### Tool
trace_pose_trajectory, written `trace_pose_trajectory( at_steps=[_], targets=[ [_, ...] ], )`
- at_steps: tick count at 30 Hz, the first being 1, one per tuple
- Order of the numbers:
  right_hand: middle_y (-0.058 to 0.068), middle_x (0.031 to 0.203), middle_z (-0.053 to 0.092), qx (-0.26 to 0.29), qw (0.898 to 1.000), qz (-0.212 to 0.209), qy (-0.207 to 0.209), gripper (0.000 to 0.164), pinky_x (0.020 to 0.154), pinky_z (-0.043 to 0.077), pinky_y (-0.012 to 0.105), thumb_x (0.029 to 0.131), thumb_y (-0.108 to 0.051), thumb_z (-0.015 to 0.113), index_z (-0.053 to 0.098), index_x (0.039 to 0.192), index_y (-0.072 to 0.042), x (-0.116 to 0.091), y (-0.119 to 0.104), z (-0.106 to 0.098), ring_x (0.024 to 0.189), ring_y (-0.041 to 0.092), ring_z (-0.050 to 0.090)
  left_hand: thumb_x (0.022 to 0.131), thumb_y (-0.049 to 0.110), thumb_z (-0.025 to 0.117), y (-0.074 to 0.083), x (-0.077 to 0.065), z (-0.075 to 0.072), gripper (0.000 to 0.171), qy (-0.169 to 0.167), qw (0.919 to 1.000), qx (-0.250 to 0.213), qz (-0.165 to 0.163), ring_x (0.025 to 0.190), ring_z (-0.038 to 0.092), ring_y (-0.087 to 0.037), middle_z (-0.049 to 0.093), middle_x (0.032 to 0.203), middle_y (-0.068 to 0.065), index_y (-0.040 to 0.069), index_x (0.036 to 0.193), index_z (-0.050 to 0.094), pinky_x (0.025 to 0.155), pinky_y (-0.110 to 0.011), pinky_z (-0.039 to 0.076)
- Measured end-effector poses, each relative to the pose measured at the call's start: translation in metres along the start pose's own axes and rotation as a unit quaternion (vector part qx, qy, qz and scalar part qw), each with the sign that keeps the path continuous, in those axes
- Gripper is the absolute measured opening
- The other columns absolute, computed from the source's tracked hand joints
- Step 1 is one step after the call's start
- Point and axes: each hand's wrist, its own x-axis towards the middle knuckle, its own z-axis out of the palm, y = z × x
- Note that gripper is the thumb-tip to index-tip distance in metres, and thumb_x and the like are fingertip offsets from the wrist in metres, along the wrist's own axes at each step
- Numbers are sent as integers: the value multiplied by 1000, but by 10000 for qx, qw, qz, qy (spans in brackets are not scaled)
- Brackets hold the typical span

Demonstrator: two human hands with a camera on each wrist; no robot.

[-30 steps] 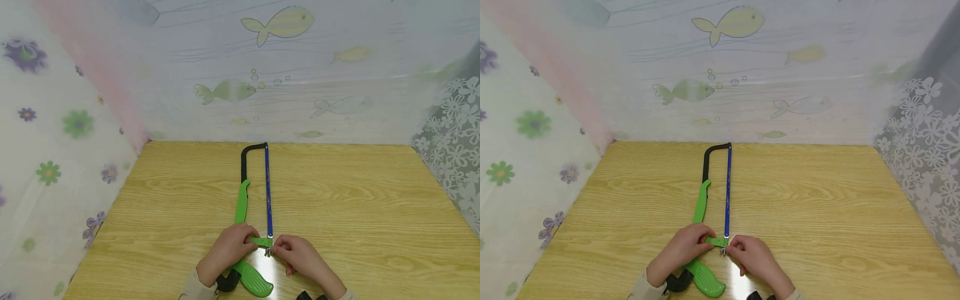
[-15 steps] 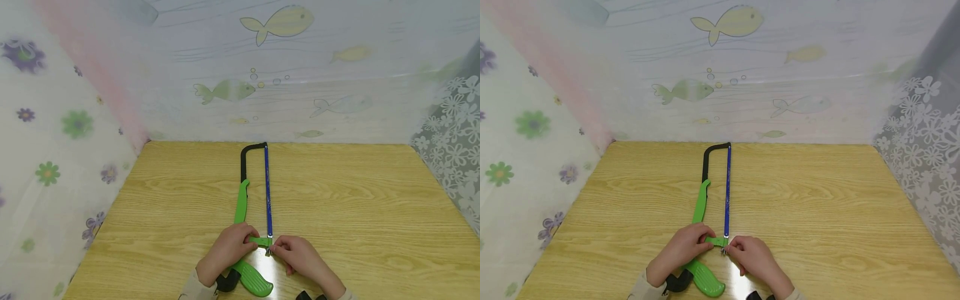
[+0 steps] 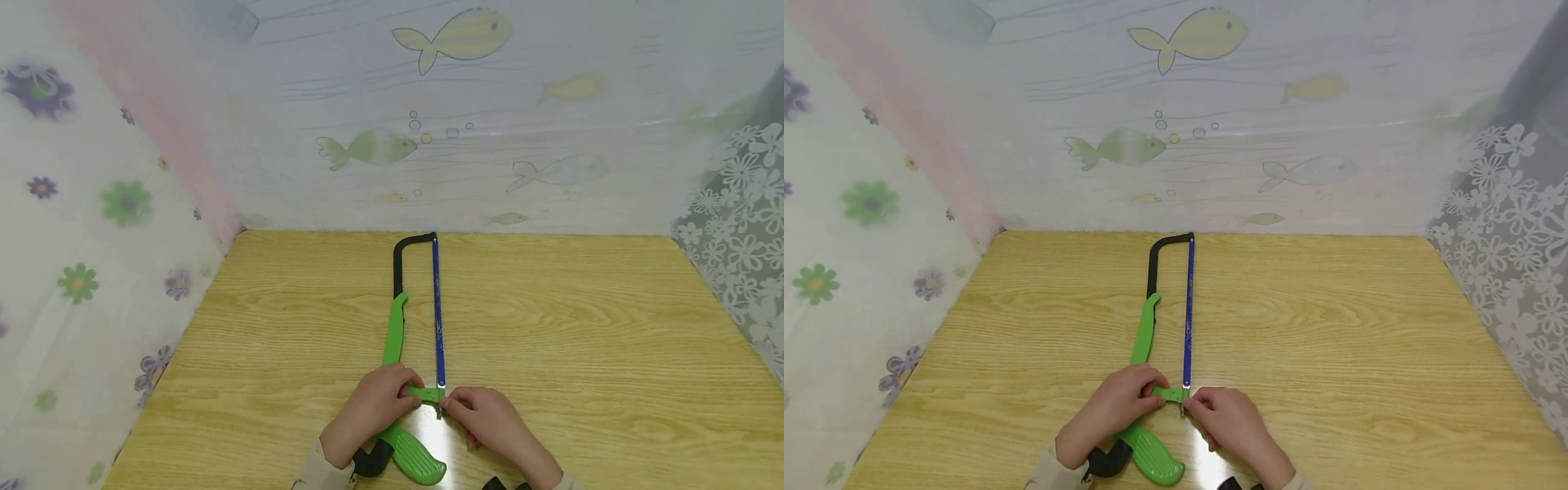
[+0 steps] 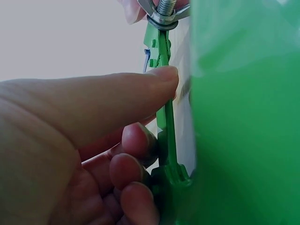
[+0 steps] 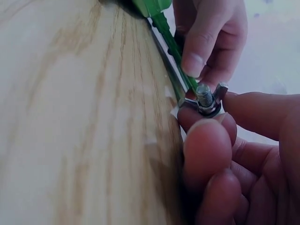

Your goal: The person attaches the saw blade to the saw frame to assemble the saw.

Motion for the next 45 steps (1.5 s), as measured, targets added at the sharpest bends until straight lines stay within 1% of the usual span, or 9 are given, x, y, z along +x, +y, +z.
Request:
trace_pose_trajectory(
  at_steps=[7, 16, 26, 30, 36, 45],
  targets=[
    [-6, 43, 44, -41, 9999, 139, 69, 37, 38, 33, 26, 86, -55, 44, 59, 70, -24, -1, -4, 1, 33, 10, 46, 81, 24, 65, 0, 0, 1, 11, -1, 10000, 31, 2, 60, 39, -4, 42, 68, 12, 19, 91, 65, 56, -20, 34],
    [-9, 38, 41, -225, 9995, 176, 147, 38, 40, 32, 25, 83, -59, 44, 59, 70, -26, -1, -4, 1, 33, 10, 44, 81, 22, 65, 3, 0, -1, 11, 26, 10000, -13, 55, 59, 39, -4, 42, 67, 11, 18, 91, 65, 55, -20, 34],
    [-8, 40, 43, -58, 9998, 175, 4, 36, 40, 33, 26, 84, -56, 46, 60, 72, -25, 0, -3, 0, 34, 11, 45, 81, 22, 65, 2, 1, -1, 10, 24, 10000, 12, 51, 60, 39, -4, 42, 67, 11, 18, 91, 65, 55, -20, 34],
    [-8, 43, 43, -25, 9999, 131, 15, 34, 39, 34, 26, 85, -53, 48, 61, 73, -25, 0, -3, 0, 34, 10, 47, 81, 22, 65, 1, 0, -1, 11, 44, 10000, 29, 71, 60, 39, -4, 42, 67, 11, 18, 91, 65, 55, -20, 34],
    [-7, 46, 44, 102, 9999, 69, -40, 30, 37, 34, 26, 87, -48, 49, 61, 75, -24, 0, -2, -1, 34, 10, 47, 81, 23, 66, 2, 0, -1, 11, 23, 10000, 47, 15, 60, 39, -4, 43, 67, 11, 18, 91, 65, 55, -20, 34],
    [-7, 47, 45, 127, 9999, 26, -44, 27, 37, 36, 26, 88, -45, 49, 61, 77, -24, 2, 1, 0, 34, 11, 48, 81, 23, 66, 1, 0, 0, 12, 71, 10000, 23, 54, 60, 39, -4, 43, 67, 11, 17, 91, 65, 54, -20, 33]
  ],
)
